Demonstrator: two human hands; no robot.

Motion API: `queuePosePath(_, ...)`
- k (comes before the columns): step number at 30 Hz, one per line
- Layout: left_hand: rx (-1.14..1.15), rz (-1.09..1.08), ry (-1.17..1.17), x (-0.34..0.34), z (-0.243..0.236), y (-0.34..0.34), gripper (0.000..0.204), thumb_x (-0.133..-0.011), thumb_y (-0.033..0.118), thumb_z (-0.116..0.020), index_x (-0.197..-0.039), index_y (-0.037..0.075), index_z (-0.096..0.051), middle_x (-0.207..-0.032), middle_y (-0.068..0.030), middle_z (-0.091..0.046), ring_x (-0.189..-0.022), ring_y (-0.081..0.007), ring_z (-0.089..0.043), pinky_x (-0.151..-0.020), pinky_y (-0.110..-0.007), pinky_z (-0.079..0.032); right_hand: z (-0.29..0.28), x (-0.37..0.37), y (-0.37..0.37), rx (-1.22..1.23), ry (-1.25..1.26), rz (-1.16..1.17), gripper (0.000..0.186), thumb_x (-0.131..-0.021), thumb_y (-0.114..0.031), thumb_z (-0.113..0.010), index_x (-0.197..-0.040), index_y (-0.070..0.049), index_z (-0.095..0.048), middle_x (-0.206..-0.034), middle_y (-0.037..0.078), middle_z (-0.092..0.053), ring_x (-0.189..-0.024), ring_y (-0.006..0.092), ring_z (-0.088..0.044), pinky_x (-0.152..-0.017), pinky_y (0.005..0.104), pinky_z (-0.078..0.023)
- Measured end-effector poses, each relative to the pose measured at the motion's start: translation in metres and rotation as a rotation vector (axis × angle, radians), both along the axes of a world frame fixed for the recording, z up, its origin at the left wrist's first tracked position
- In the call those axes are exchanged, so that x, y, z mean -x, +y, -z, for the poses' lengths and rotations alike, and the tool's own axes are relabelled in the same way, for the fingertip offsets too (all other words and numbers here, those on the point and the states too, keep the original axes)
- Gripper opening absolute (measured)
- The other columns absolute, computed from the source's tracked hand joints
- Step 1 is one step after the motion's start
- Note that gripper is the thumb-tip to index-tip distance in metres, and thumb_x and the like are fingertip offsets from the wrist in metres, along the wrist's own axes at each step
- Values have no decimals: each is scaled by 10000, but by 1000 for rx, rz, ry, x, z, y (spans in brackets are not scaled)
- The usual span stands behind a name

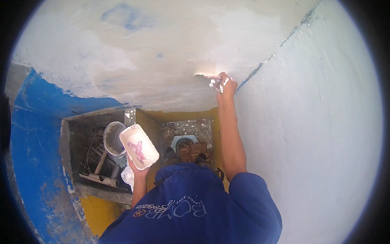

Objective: The person skims a wall using a putty knife, applying a white skimming compound from a small container onto the surface.

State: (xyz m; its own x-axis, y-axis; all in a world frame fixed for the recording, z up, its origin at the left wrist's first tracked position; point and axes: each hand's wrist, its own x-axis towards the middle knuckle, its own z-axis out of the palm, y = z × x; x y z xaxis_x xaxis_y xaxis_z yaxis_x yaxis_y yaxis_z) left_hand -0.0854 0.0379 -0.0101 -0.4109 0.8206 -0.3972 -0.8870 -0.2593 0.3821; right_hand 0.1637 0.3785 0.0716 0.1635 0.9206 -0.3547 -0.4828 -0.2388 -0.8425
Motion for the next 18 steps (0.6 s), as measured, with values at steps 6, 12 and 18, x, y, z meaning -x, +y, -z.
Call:
queuePosePath(6,19,-12,-18,-2,-2,0,617,-917,509,-452,-1416,157,-357,-1409,-80,-430,-1279,-313,-423,-1047,-561,-339,-1,-31,-29,-118,91,136,67,-795,-37,-604,-819,22,-585,-698,70,-588,-506,159,-561,-427,296,-471)
queuePosePath(12,5,-11,11,-6,-2,-3,607,-921,504,-450,-1412,158,-366,-1409,-78,-431,-1277,-311,-426,-1046,-556,-343,108,4,-41,71,-108,4,112,-829,-95,-609,-801,10,-583,-628,39,-537,-482,143,-531,-399,284,-425)
queuePosePath(18,24,-22,11,-3,1,-8,593,-928,500,-440,-1410,162,-370,-1407,-76,-433,-1280,-313,-422,-1052,-559,-333,87,15,-18,-96,-49,73,192,-800,-15,-636,-670,-61,-502,-594,-26,-468,-443,77,-374,-411,268,-235)
